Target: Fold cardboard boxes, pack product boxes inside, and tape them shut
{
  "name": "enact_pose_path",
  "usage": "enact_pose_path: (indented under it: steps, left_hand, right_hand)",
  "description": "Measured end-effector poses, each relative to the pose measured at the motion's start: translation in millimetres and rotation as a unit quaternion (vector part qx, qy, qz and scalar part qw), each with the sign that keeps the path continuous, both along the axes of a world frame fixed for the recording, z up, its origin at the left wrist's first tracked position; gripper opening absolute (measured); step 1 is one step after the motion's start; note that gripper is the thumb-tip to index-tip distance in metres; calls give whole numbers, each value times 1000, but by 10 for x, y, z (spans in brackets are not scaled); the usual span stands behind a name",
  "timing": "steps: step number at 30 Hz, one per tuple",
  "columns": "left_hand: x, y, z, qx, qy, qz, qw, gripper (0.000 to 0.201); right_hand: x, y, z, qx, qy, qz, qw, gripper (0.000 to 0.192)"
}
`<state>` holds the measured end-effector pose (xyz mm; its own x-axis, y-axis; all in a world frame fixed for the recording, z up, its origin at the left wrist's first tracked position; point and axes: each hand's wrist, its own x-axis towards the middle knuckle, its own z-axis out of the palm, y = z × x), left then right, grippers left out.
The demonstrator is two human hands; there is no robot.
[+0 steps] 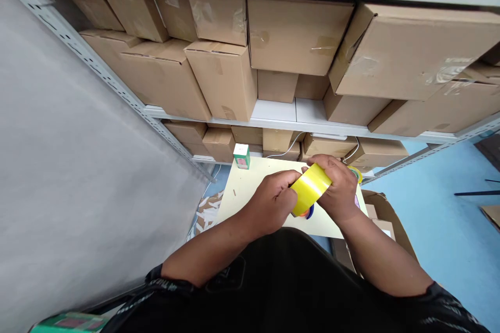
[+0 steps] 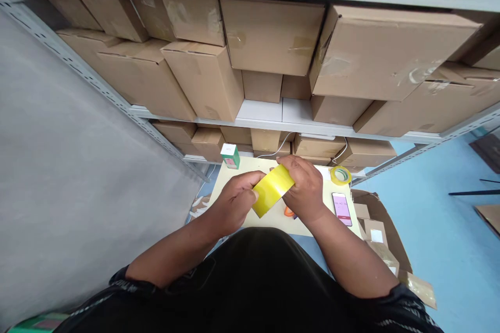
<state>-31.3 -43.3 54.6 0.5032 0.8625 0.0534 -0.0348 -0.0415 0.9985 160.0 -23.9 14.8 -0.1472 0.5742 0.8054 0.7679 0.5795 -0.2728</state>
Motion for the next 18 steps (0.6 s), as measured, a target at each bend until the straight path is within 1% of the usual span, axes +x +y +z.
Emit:
enact_pose_path:
  steps: [4,9,12,16,18]
  left_hand:
    - [5,-4,-37,4,8,0,1000,21]
    - [8,-4,-78,-4,0,-10,1000,23]
    - [14,6,-80,0,-3,-15,1000,23]
    - [26,28,-83,11,1,-4,1000,22]
    - [30,37,-87,7,5,6,1000,20]
  right_hand:
    - [3,32,-39,-53,47,16,997,16]
    - [-9,66,-113,-120,105,31,987,16]
    - [0,92,-142,-113,122,26,986,19]
    - [30,119,-123,-69,84,17,994,20]
    - [39,128,-103,-60,72,16,995,21]
